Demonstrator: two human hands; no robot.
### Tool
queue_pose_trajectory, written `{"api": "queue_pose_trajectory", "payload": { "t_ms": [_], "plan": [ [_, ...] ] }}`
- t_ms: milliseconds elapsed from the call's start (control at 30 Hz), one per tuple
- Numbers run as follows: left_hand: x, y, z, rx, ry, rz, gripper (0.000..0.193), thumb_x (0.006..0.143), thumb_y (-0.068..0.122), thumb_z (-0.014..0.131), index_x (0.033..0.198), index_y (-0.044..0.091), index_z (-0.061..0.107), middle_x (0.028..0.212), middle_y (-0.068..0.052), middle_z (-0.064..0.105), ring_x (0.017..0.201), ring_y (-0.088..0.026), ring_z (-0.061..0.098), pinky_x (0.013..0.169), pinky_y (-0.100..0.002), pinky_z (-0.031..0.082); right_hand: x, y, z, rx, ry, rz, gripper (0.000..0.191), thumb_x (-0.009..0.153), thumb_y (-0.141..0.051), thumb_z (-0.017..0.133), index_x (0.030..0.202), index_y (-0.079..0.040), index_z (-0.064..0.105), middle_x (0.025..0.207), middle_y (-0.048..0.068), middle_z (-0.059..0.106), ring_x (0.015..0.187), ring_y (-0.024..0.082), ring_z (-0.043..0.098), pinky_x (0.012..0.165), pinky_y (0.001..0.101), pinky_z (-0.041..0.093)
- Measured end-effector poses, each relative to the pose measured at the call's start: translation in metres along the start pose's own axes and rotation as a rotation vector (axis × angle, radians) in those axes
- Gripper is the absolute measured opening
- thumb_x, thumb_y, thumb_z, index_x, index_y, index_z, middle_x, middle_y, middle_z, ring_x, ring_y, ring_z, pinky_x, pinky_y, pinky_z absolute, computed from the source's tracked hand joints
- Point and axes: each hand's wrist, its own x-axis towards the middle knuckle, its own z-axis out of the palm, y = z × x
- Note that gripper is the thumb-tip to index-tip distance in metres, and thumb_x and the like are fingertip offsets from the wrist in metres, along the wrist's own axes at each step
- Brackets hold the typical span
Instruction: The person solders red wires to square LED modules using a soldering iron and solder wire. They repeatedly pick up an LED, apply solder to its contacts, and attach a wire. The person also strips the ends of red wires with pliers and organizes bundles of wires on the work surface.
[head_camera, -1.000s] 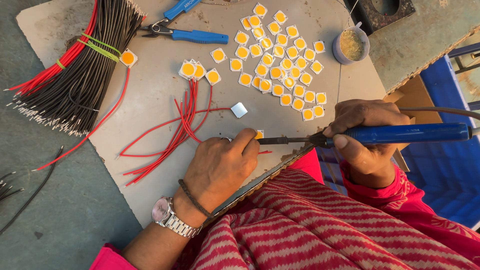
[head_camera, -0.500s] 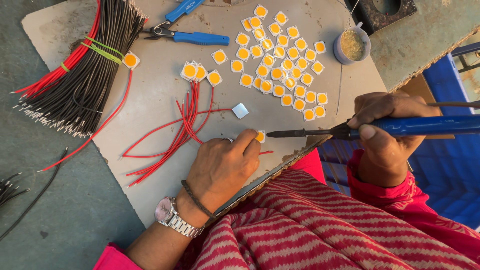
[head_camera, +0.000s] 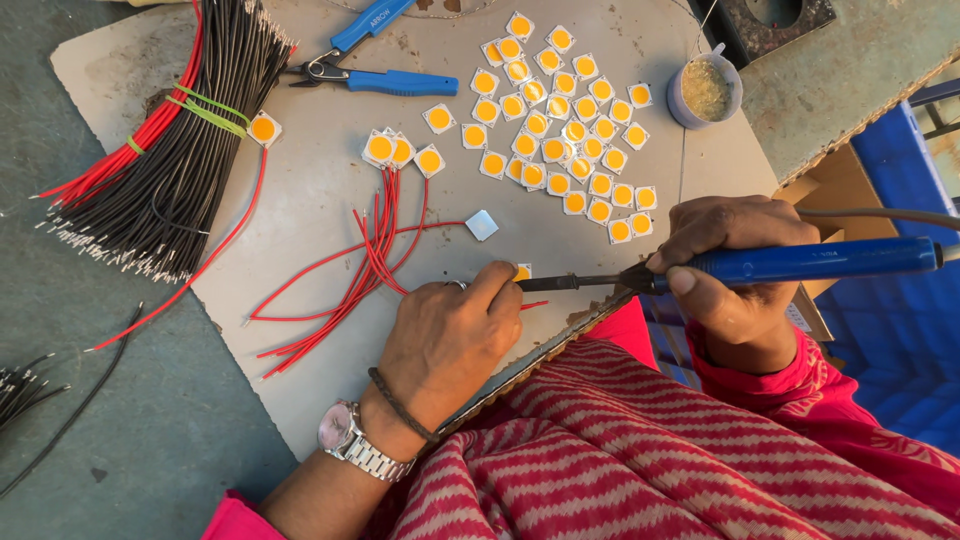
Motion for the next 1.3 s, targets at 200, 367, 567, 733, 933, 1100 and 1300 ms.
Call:
{"api": "queue_pose_trajectory", "payload": {
  "t_ms": [200,367,567,733,933,1100,1300],
  "plan": [
    [0.0,-0.002,0.001,-0.013,-0.003,-0.008,0.009,0.083,0.009,0.069,0.087,0.002,0.066,0.106,-0.007,0.068,0.053,-0.022,0.064,0.051,-0.037,0.053,0.001,0.005,-0.004,0.026,0.002,-0.065,0.015,0.082,-0.012,0.067,0.081,0.002,0.064,0.076,0.011,0.068,0.052,0.018,0.059,0.053,0.0278,0.047],
    [0.001,-0.004,0.001,-0.011,-0.02,0.004,0.008,0.084,0.009,0.069,0.087,0.003,0.065,0.106,-0.007,0.066,0.054,-0.022,0.064,0.052,-0.037,0.053,-0.004,0.005,-0.008,0.107,0.168,0.037,0.015,0.077,-0.013,0.066,0.076,0.002,0.063,0.068,0.011,0.067,0.045,0.015,0.052,0.047,0.0263,0.039],
    [0.001,-0.004,0.003,-0.012,-0.027,-0.004,0.007,0.085,0.008,0.069,0.086,0.003,0.065,0.106,-0.007,0.067,0.053,-0.021,0.064,0.051,-0.037,0.052,-0.015,0.014,-0.01,0.112,0.179,0.067,0.016,0.075,-0.012,0.064,0.075,0.003,0.062,0.071,0.013,0.065,0.046,0.015,0.051,0.049,0.0266,0.039],
    [0.005,-0.006,-0.001,-0.05,-0.01,-0.01,0.009,0.083,0.011,0.07,0.086,0.004,0.064,0.104,-0.007,0.067,0.053,-0.024,0.063,0.051,-0.039,0.052,-0.019,0.03,-0.007,0.267,0.38,0.026,0.023,0.091,-0.015,0.072,0.089,0.007,0.064,0.079,0.017,0.068,0.057,0.021,0.058,0.054,0.0284,0.044],
    [0.004,-0.01,-0.005,-0.148,0.083,-0.09,0.011,0.082,0.011,0.07,0.089,0.004,0.065,0.106,-0.006,0.069,0.058,-0.027,0.066,0.053,-0.04,0.053,-0.011,0.035,0.011,0.378,0.201,0.09,0.037,0.107,-0.022,0.065,0.13,0.004,0.054,0.11,0.027,0.071,0.083,0.027,0.075,0.073,0.0361,0.06],
    [-0.006,-0.031,-0.017,-0.108,0.293,-0.336,0.01,0.082,0.01,0.071,0.087,0.005,0.064,0.104,-0.006,0.072,0.068,-0.03,0.069,0.058,-0.042,0.054,0.024,0.029,0.048,0.316,-0.128,0.061,0.03,0.108,0.004,0.05,0.134,-0.006,0.04,0.154,0.031,0.051,0.128,0.039,0.068,0.109,0.0474,0.055],
    [-0.015,-0.064,-0.034,-0.099,0.439,-0.46,0.011,0.081,0.006,0.073,0.085,0.0,0.065,0.092,-0.012,0.07,0.071,-0.033,0.069,0.062,-0.042,0.054,0.076,0.006,0.074,-0.213,-0.428,0.06,0.046,0.095,0.006,0.054,0.136,-0.008,0.038,0.147,0.022,0.057,0.131,0.037,0.063,0.103,0.0396,0.052]
  ]
}}
